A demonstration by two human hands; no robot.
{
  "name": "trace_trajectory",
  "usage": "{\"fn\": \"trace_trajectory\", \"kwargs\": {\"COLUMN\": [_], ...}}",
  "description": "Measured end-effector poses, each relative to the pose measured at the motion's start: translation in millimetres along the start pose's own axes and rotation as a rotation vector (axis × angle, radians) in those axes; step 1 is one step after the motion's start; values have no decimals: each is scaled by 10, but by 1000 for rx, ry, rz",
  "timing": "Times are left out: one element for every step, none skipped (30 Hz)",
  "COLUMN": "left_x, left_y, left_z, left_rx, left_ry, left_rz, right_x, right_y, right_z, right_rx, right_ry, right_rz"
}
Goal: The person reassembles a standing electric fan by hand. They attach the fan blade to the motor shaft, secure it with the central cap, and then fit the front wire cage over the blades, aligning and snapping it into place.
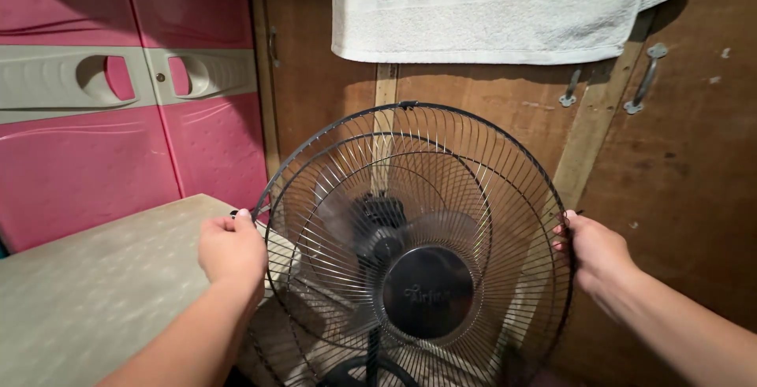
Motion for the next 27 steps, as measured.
{"fn": "trace_trajectory", "kwargs": {"left_x": [-29, -69, -123, -171, -221, -264, -306, -328, -360, -413, -464, -485, -504, -533, -540, -540, -540, -565, -595, -621, -622, -630, -637, -652, -667, -687, -725], "left_y": [-84, -157, -214, -271, -323, -345, -362, -400, -463, -494, -520, -548, -570, -578, -597, -621, -657, -684, -711, -741, -739, -736, -724, -723, -718, -710, -707], "left_z": [-60, -103, -134, -166, -194, -211, -222, -239, -259, -261, -260, -279, -299, -301, -319, -349, -366, -379, -382, -389, -403, -408, -427, -440, -454, -462, -454], "left_rx": [-19, -37, -48, -60, -71, -60, -49, -38, -45, -51, -57, -57, -56, -55, -67, -80, -94, -100, -106, -111, -92, -75, -59, -59, -59, -57, -65], "left_ry": [6, 14, 29, 42, 55, 53, 51, 48, 66, 89, 113, 121, 130, 143, 139, 133, 126, 151, 176, 200, 189, 177, 166, 157, 148, 142, 150], "left_rz": [-7, -16, -27, -34, -42, -59, -76, -91, -111, -136, -162, -159, -156, -156, -178, -199, -220, -198, -177, -155, -164, -175, -185, -202, -218, -233, -224], "right_x": [23, 49, 79, 119, 164, 209, 272, 320, 355, 386, 412, 425, 441, 454, 462, 471, 483, 500, 529, 556, 582, 616, 655, 683, 719, 755, 775], "right_y": [-47, -92, -132, -188, -254, -298, -313, -326, -337, -348, -362, -389, -416, -439, -456, -487, -519, -554, -559, -570, -578, -615, -659, -681, -697, -722, -737], "right_z": [-69, -145, -218, -291, -358, -412, -455, -499, -541, -565, -586, -611, -631, -648, -666, -688, -713, -739, -764, -796, -831, -862, -891, -911, -920, -923, -917], "right_rx": [4, 6, 9, 7, 5, 5, 23, 42, 61, 75, 90, 102, 110, 116, 122, 112, 103, 93, 103, 112, 121, 96, 71, 48, 36, 23, 9], "right_ry": [10, 18, 25, 23, 21, 18, 5, -6, -17, -19, -22, -22, -27, -33, -38, -44, -49, -56, -68, -80, -92, -102, -113, -123, -138, -152, -167], "right_rz": [9, 21, 34, 3, -27, -56, -39, -24, -9, -12, -15, -21, -38, -51, -64, -99, -133, -168, -179, -190, -202, -200, -199, -195, -191, -185, -178]}}
Point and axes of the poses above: each hand's wrist, its own z-axis away from the middle knuckle, its own y-axis out of the back of the hand, x = y × z, the point moved 10 cm from there along -z, towards the middle knuckle, and after that the axes turned 4 degrees about x, right-handed, at the moved point
